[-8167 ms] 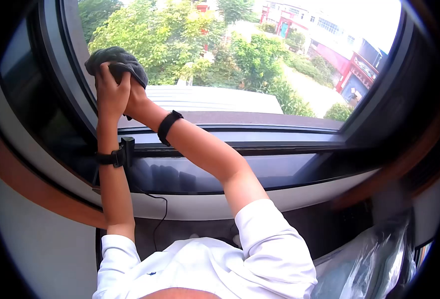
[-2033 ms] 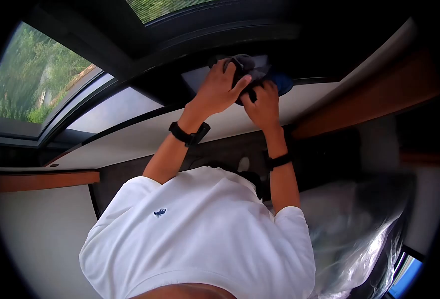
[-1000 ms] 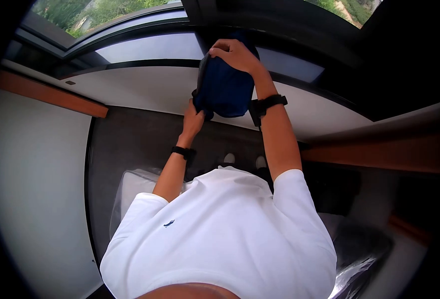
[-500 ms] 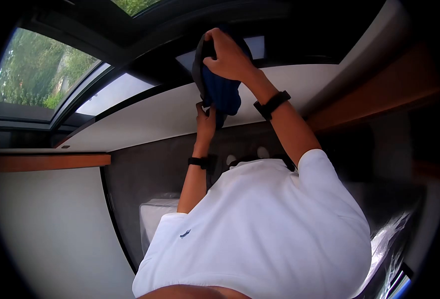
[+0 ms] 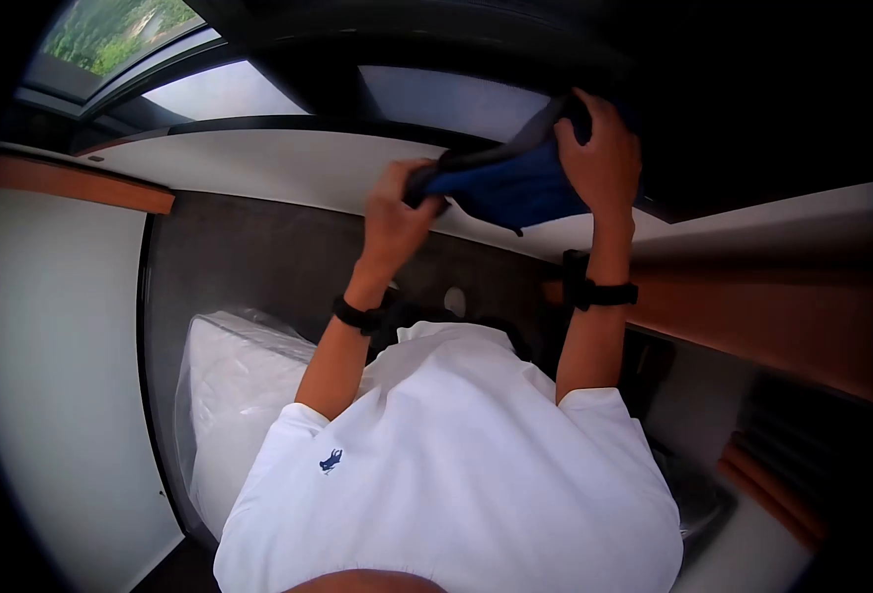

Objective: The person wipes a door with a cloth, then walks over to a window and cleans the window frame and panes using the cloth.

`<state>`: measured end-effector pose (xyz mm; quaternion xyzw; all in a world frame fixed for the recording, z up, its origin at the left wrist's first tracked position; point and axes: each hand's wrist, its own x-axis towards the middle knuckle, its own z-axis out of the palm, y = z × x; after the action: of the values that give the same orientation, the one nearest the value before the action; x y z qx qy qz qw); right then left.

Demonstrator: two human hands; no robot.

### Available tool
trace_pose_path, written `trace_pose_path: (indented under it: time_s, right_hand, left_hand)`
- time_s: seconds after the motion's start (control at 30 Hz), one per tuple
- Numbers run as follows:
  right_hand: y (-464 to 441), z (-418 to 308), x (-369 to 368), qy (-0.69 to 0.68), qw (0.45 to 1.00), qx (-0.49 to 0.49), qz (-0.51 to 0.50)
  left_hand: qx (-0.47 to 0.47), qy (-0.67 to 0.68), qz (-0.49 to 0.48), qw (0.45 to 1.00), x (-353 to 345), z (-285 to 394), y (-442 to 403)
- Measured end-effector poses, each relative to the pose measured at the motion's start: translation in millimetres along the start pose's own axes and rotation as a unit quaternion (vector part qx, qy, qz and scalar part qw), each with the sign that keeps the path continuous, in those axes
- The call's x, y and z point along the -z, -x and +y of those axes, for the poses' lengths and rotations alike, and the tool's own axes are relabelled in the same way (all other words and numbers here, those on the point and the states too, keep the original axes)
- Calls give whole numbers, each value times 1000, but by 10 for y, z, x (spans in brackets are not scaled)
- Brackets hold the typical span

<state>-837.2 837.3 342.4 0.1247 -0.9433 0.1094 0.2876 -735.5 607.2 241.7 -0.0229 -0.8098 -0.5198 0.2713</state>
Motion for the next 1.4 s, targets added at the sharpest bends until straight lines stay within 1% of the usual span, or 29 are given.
trace_pose_path:
  time_s: [0.07, 0.13, 0.2, 0.23, 0.3, 0.33, 0.4, 0.43, 0.47, 0.53, 0.57, 0.63, 0.67, 0.73, 0.77, 0.8, 0.83, 0.87, 0.9, 0.93, 0.97, 1.07, 1.13, 1.2, 1.23, 1.27, 1.33, 1.37, 1.4]
  right_hand:
    - [-15, 10, 61, -185, 983, -11, -15]
    - [3, -25, 81, -200, 980, -10, -10]
    - [46, -137, 117, -137, 986, 75, -52]
    - [50, -194, 127, -136, 986, 86, -33]
    - [9, -206, 106, -127, 989, 69, -16]
    - [1, -205, 90, -108, 993, 57, 0]
    - [59, 3, 225, -65, 997, 47, -22]
    - [60, 110, 271, -25, 996, 70, -49]
    - [107, 164, 261, -25, 995, 74, -55]
    - [260, 219, 205, 59, 992, 115, 10]
    - [336, 223, 187, 59, 991, 119, 4]
    - [449, 214, 171, 64, 993, 97, 7]
    - [435, 242, 183, 64, 993, 101, 2]
    - [351, 375, 252, 30, 997, 67, -30]
    - [299, 451, 316, 30, 996, 71, -35]
    - [214, 517, 356, -16, 997, 37, -67]
    - [155, 554, 353, -58, 995, -5, -86]
    - [124, 562, 354, -67, 994, 4, -85]
    - [109, 568, 387, -64, 995, 3, -78]
    - [92, 585, 420, -62, 996, 2, -70]
    - [110, 608, 396, -31, 997, 67, -37]
    - [-8, 310, 394, -102, 970, 199, -92]
    - [61, -24, 266, -102, 965, 228, -85]
    - [147, -301, 114, -112, 948, 298, -24]
    - [201, -388, 82, -112, 950, 291, -19]
    - [253, -447, 77, -135, 950, 279, -36]
    - [260, -435, 146, -158, 951, 261, -47]
    - [255, -416, 215, -178, 948, 250, -85]
    - [269, -353, 316, -189, 943, 242, -128]
  left_hand:
    - [21, -33, 117, 992, 172, 180, -346]
    - [31, -66, 96, 993, 220, 541, -618]
    - [-39, -54, 86, 994, 110, 736, -802]
    - [-40, -62, 82, 994, 1, 652, -860]
    - [-124, -303, -32, 944, -243, 381, -920]
    - [-126, -311, -36, 941, -315, 422, -955]
    - [-184, -279, -9, 943, -560, 557, -997]
    - [-237, -332, 50, 911, -666, 677, -1078]
    - [-231, -333, 50, 913, -765, 755, -1115]
    - [-262, -581, 153, 755, -914, 868, -1154]
    - [-256, -582, 151, 757, -948, 913, -1159]
    - [-316, -365, 63, 874, -980, 994, -1156]
    - [-309, -366, 63, 876, -1001, 999, -1176]
    - [-408, -573, 101, 703, -1057, 1019, -1238]
    - [-396, -179, 73, 898, -1137, 1161, -1274]
    - [-379, -195, 79, 901, -1094, 1115, -1262]
    - [-378, -171, -21, 910, -1094, 1019, -1322]
    - [-371, -146, -120, 909, -1093, 979, -1359]
    - [-341, -137, -81, 927, -1060, 943, -1380]
    - [-326, -165, -56, 929, -973, 903, -1379]
    - [-310, -192, -31, 931, -856, 854, -1378]
    - [-267, -284, 39, 920, -241, 736, -1447]
    - [-219, -342, 90, 909, 243, 480, -1459]
    - [-339, -578, 49, 741, 929, -345, -1405]
    - [-197, -514, 16, 835, 1141, -264, -1420]
    - [-48, -433, -18, 900, 1264, -140, -1424]
    - [-9, -457, -30, 889, 1316, -67, -1489]
    - [43, -465, -51, 883, 1269, -9, -1538]
    - [-50, -576, -155, 801, 1227, -214, -1581]
